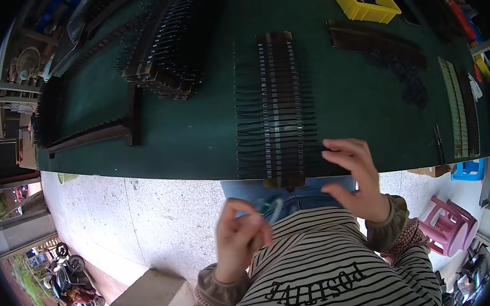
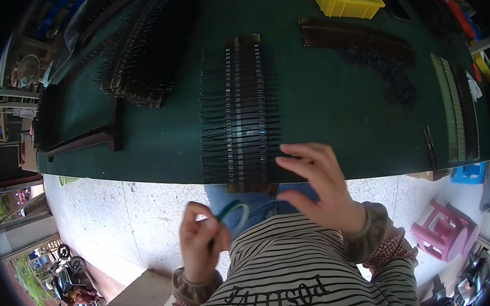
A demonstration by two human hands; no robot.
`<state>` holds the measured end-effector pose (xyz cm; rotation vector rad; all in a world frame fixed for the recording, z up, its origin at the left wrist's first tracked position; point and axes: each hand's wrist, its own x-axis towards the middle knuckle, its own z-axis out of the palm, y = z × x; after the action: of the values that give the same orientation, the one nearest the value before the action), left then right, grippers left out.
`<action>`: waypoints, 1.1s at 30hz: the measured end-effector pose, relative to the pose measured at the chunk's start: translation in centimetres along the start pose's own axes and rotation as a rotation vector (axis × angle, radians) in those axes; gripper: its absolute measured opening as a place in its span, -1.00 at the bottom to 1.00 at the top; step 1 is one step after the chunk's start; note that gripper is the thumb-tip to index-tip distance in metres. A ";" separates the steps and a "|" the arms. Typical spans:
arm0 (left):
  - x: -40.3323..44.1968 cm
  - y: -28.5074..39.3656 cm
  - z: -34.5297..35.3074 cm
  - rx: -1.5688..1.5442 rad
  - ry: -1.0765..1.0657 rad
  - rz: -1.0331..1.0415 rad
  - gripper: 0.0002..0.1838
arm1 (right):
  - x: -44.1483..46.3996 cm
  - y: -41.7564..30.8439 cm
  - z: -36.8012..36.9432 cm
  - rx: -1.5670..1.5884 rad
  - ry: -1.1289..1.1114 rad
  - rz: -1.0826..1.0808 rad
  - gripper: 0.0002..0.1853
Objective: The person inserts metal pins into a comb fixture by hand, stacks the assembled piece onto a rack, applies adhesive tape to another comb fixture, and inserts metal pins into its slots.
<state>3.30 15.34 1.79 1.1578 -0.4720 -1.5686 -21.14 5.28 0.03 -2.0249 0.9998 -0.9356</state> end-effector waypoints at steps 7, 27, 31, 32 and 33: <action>2.4 -5.1 4.2 0.019 -0.229 -0.194 -0.92 | -1.4 -1.2 -2.0 0.631 -0.097 0.570 -0.77; 1.5 -6.0 1.6 0.040 -0.493 -0.330 -0.75 | 19.2 7.3 -7.1 0.019 0.261 0.060 -0.82; 1.4 -7.9 1.2 -0.098 -0.579 -0.177 -0.79 | 20.4 10.5 -4.5 -0.131 0.067 0.070 -0.82; 1.4 -8.1 1.3 -0.114 -0.568 -0.124 -0.82 | 20.5 10.7 -4.0 -0.169 0.038 0.069 -0.83; 1.4 -8.4 1.3 -0.128 -0.555 -0.073 -0.84 | 20.6 10.9 -3.7 -0.205 0.011 0.069 -0.83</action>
<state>-2.02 16.61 -4.82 0.6364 -0.6822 -1.9556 -18.87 -18.16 -0.79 -2.1390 1.2057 -0.8374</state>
